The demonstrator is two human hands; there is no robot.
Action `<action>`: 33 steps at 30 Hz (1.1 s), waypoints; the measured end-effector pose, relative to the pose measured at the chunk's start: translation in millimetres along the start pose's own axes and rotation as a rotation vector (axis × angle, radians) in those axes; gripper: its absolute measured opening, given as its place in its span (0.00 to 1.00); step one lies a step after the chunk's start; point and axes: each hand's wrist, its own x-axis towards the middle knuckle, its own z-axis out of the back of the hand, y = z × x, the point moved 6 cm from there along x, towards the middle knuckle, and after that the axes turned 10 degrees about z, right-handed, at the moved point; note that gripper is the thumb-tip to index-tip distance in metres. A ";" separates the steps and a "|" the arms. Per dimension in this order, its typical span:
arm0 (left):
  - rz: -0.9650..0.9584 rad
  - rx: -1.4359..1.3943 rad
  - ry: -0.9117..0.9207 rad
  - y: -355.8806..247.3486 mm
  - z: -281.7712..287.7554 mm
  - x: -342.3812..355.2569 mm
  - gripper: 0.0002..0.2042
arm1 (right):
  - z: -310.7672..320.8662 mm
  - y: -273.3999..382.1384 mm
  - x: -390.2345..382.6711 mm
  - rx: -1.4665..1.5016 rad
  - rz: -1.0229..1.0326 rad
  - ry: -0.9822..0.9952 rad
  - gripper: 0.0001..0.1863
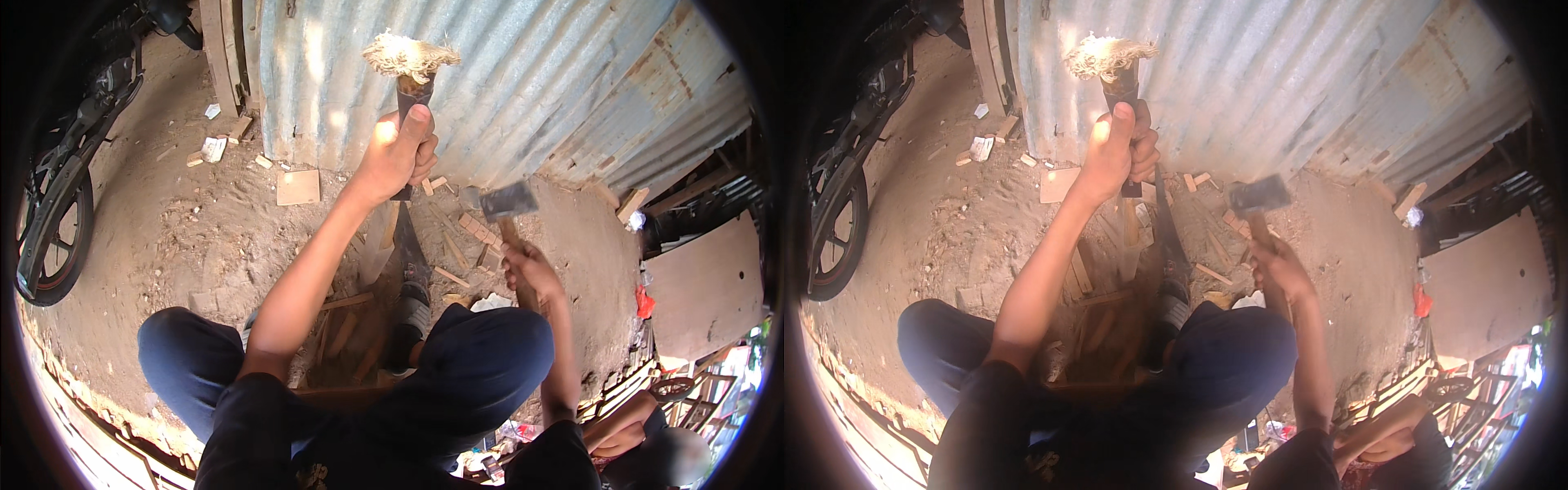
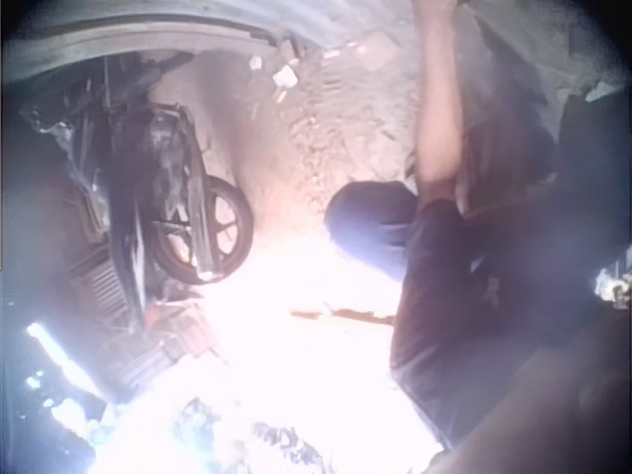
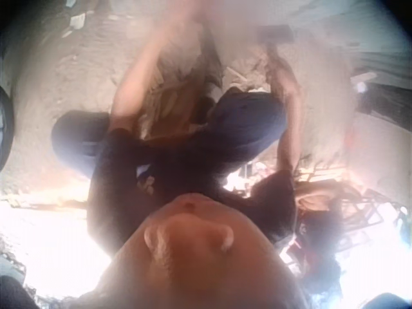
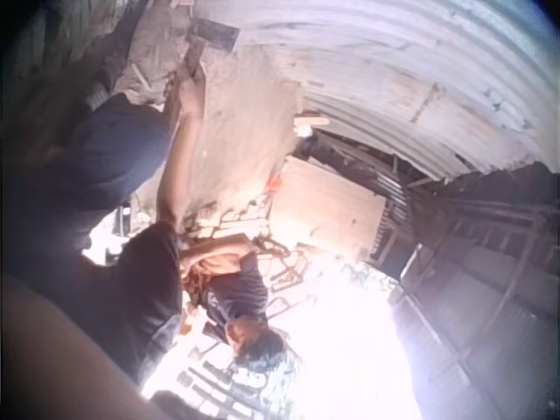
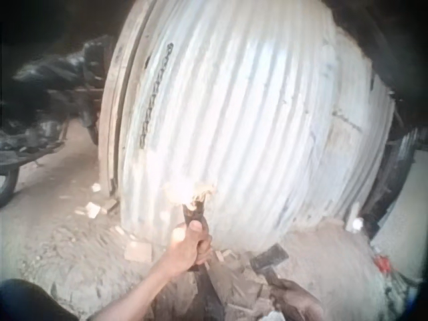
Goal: The person sits on the ground and uses a chisel and mallet to carve a piece of wood. They repeatedly strike the chisel with the mallet to shape the wood, occasionally adjusting the chisel's position.
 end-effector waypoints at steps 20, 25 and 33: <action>-0.040 0.082 0.029 -1.6 -7.2 -7.6 0.25 | -132.2 309.9 -122.7 -0.625 0.670 -0.139 0.23; -0.053 0.112 0.026 -0.4 -7.6 -3.0 0.26 | -119.6 319.3 -119.2 -0.435 0.795 -0.276 0.17; -0.027 0.134 -0.038 18.0 -9.1 -1.9 0.28 | -142.8 306.3 -120.9 -0.726 0.576 -0.075 0.17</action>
